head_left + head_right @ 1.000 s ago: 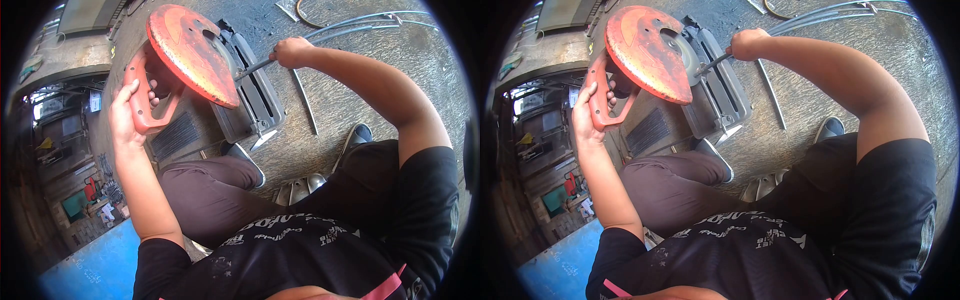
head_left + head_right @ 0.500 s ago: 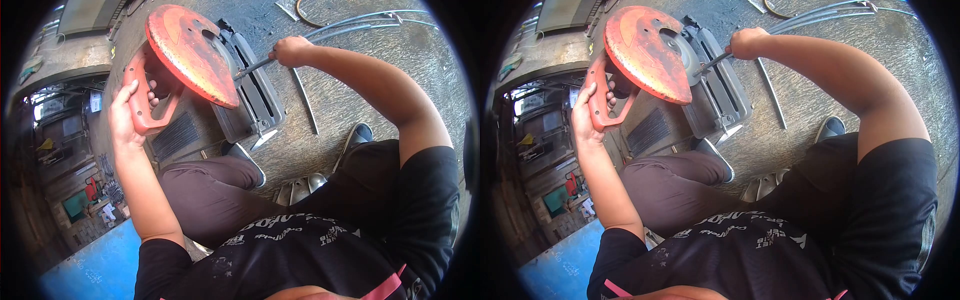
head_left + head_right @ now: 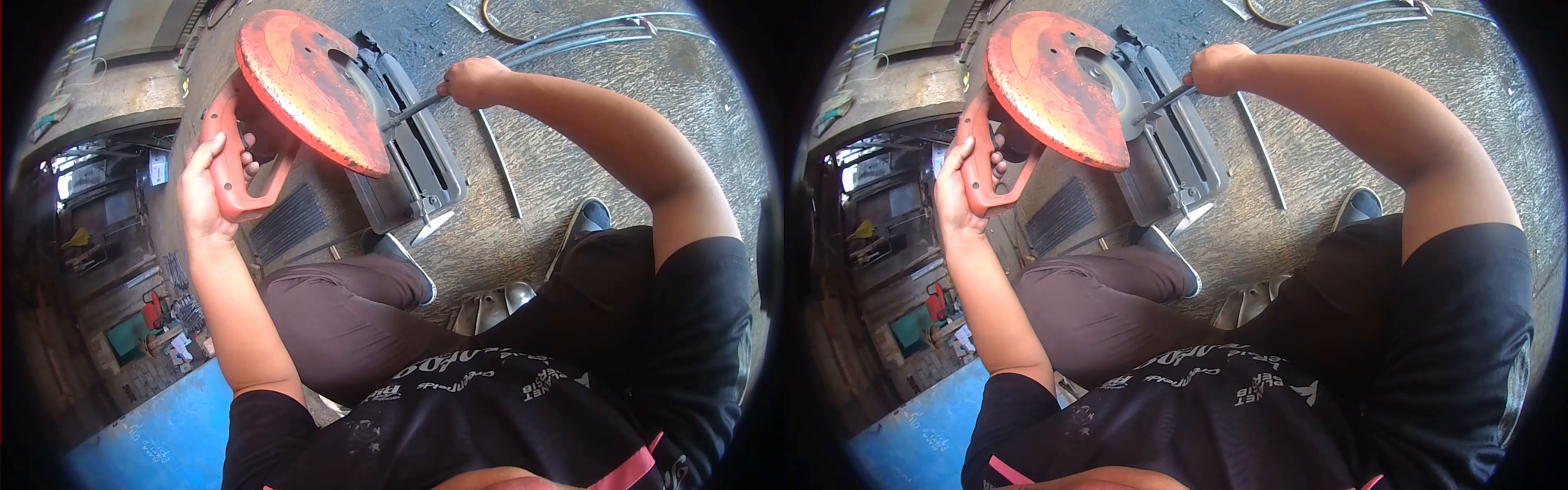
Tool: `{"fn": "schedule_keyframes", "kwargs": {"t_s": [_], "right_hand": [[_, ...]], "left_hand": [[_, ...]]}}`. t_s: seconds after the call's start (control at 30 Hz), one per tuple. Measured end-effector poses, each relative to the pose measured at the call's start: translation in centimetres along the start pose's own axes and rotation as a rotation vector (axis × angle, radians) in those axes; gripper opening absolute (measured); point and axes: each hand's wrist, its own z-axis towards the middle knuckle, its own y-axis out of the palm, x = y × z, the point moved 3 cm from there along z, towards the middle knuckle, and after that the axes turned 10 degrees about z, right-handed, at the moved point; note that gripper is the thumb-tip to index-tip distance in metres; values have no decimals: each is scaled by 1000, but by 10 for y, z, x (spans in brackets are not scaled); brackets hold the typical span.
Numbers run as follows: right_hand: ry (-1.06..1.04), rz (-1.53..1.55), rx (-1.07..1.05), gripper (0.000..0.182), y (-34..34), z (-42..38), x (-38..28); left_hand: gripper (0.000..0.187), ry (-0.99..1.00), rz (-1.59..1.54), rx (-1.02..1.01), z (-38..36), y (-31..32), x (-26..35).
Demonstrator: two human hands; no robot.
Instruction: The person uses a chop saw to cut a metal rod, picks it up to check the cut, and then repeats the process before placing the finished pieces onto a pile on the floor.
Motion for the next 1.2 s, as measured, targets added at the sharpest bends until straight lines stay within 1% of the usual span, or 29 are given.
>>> {"fn": "schedule_keyframes", "kwargs": {"t_s": [0.13,0.27,0.33,0.37,0.43,0.57,0.63,0.77,0.83,0.93,1.03,1.2], "right_hand": [[46,15,-12,44,-2,-1,-2],[46,12,-10,43,-5,-5,-4],[72,10,-18,42,-3,-2,-2],[71,9,-20,42,-1,0,0],[-21,-14,7,41,2,3,1],[35,1,7,40,-1,0,-1],[49,16,-4,39,-1,0,-1],[33,0,-1,38,-1,1,1],[-16,-11,14,39,0,2,1],[15,10,15,38,-1,2,1],[14,17,4,38,1,2,1],[15,10,10,39,-1,0,0]], "left_hand": [[36,18,14,-14,5,-5,-4],[36,9,8,-22,7,-7,-4],[36,36,37,-17,6,-6,-3],[36,34,36,-16,6,-5,-3],[35,27,27,4,5,-5,-3],[36,31,39,12,5,-5,-3],[42,22,70,17,5,-5,-3],[42,26,74,12,4,-4,-2],[43,31,55,5,3,-2,-2],[39,58,51,-12,2,-1,1],[44,54,80,9,3,-2,-1],[41,63,67,-11,3,-1,0]]}}
